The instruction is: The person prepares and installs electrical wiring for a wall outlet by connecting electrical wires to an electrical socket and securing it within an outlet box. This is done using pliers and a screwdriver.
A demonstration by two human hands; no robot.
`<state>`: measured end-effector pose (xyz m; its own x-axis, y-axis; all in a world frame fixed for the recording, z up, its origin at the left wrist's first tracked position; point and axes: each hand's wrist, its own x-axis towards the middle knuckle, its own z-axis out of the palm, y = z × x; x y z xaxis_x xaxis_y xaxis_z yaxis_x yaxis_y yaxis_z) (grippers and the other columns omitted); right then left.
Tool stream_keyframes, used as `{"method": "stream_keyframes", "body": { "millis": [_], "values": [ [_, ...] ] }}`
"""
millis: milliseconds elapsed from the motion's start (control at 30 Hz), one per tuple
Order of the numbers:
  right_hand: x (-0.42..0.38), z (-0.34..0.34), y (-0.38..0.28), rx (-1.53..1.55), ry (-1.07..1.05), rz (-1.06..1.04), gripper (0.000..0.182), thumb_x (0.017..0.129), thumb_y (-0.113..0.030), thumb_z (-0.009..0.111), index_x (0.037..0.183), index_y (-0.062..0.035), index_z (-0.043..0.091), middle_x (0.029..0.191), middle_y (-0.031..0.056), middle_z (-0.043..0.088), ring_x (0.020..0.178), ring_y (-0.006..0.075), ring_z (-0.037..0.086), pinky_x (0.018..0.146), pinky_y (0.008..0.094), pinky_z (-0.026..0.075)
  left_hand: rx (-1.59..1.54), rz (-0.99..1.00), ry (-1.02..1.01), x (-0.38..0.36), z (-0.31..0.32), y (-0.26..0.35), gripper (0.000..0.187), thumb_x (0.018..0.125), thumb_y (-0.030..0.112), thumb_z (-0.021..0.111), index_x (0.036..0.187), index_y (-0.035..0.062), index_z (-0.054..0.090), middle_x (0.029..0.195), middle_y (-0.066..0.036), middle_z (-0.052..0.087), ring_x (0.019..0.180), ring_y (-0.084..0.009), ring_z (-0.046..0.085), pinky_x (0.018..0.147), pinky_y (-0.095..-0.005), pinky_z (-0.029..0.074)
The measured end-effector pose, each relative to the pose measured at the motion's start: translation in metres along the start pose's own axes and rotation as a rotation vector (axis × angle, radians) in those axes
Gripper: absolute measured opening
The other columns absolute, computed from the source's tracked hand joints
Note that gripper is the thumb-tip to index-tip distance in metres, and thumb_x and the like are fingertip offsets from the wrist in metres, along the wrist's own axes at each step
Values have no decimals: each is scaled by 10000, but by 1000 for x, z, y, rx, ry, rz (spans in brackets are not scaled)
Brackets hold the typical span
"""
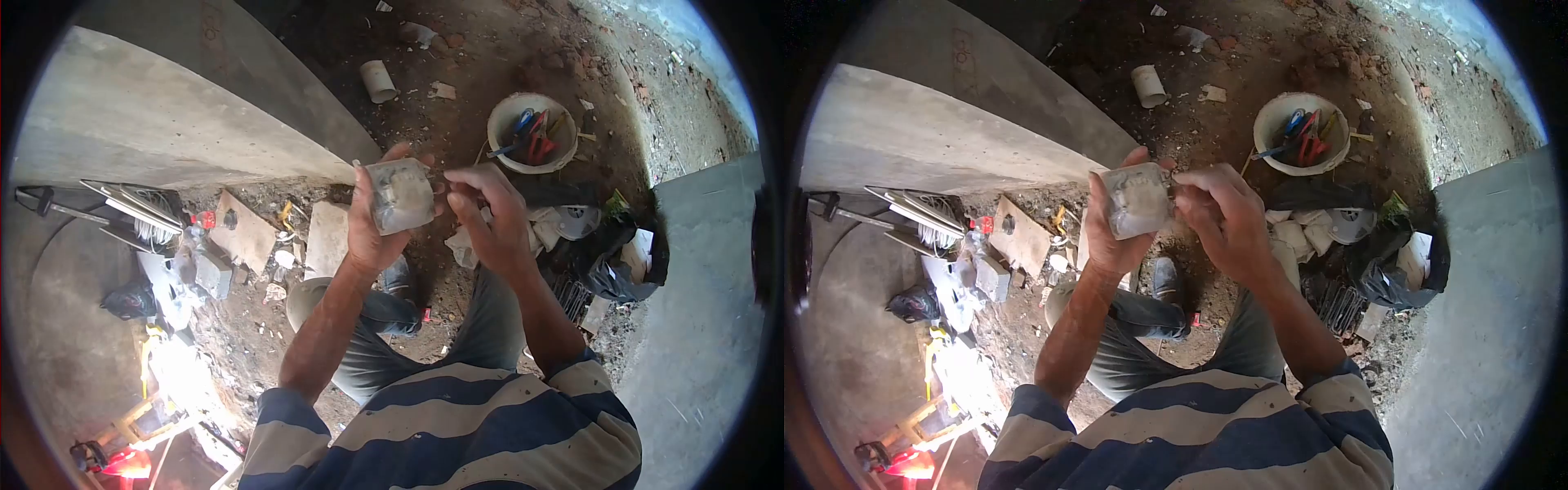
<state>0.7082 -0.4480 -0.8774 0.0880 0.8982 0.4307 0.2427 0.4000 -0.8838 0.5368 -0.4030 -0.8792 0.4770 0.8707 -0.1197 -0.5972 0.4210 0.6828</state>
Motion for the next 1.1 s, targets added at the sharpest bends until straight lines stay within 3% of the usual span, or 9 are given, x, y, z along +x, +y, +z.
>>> {"method": "stream_keyframes", "body": {
  "millis": [33,133,267,367,633,767,833,1033,1100],
  "values": [
    [6,-1,-3,67,-30,111,210,843,-122,669,1029,-27,649,953,140,627,795,250,637,690,339,503,-8,3,1,-1,0,0,772,907,674,407,1422,101,350,1314,-130,518,1122,-295,573,905,-482,501],
    [20,-1,-11,-30,-177,71,266,841,-141,675,1081,-30,650,980,142,635,827,280,635,738,365,505,12,34,-54,-3,3,3,776,905,680,403,1419,100,363,1322,-137,513,1156,-299,553,934,-475,486],
    [23,13,-12,-47,-185,-40,269,835,-153,681,1079,-39,665,1005,139,629,898,293,625,787,386,495,2,63,-30,-7,-2,5,775,912,679,390,1415,89,378,1301,-131,523,1173,-280,540,975,-449,462],
    [21,21,-10,-59,-127,-80,230,811,-93,703,1031,-26,701,998,114,627,915,210,629,758,316,499,5,65,-14,-9,-5,4,769,920,674,381,1411,82,387,1277,-116,534,1168,-258,540,983,-434,455],
    [24,27,-9,-176,-145,-224,156,818,-93,671,965,-42,683,949,101,622,874,285,612,746,391,488,70,38,22,-15,-9,4,739,939,645,377,1400,68,402,1245,-94,546,1150,-225,540,966,-414,460],
    [20,32,-2,-138,-134,-224,149,821,-84,660,959,-29,665,950,117,617,873,301,609,745,398,486,93,23,18,-16,-16,5,738,939,634,391,1410,64,391,1243,-94,548,1144,-223,545,961,-405,460],
    [21,33,-5,81,-102,22,163,836,-95,637,981,-24,656,931,130,615,864,322,607,750,398,486,107,13,6,-17,-14,9,747,936,633,403,1414,59,386,1246,-97,549,1145,-224,545,963,-400,458],
    [25,36,-1,6,-168,-109,165,860,-129,603,971,-18,654,909,145,634,844,320,617,750,394,490,123,19,-10,-17,-22,9,792,910,621,477,1413,18,374,1282,-130,536,1174,-235,537,988,-394,446],
    [27,31,0,7,-207,-86,170,860,-115,612,982,-5,655,919,135,628,840,279,618,755,366,487,208,2,-7,-17,-24,8,832,891,660,466,1413,20,371,1321,-139,512,1199,-272,528,993,-447,443]
  ]
}}
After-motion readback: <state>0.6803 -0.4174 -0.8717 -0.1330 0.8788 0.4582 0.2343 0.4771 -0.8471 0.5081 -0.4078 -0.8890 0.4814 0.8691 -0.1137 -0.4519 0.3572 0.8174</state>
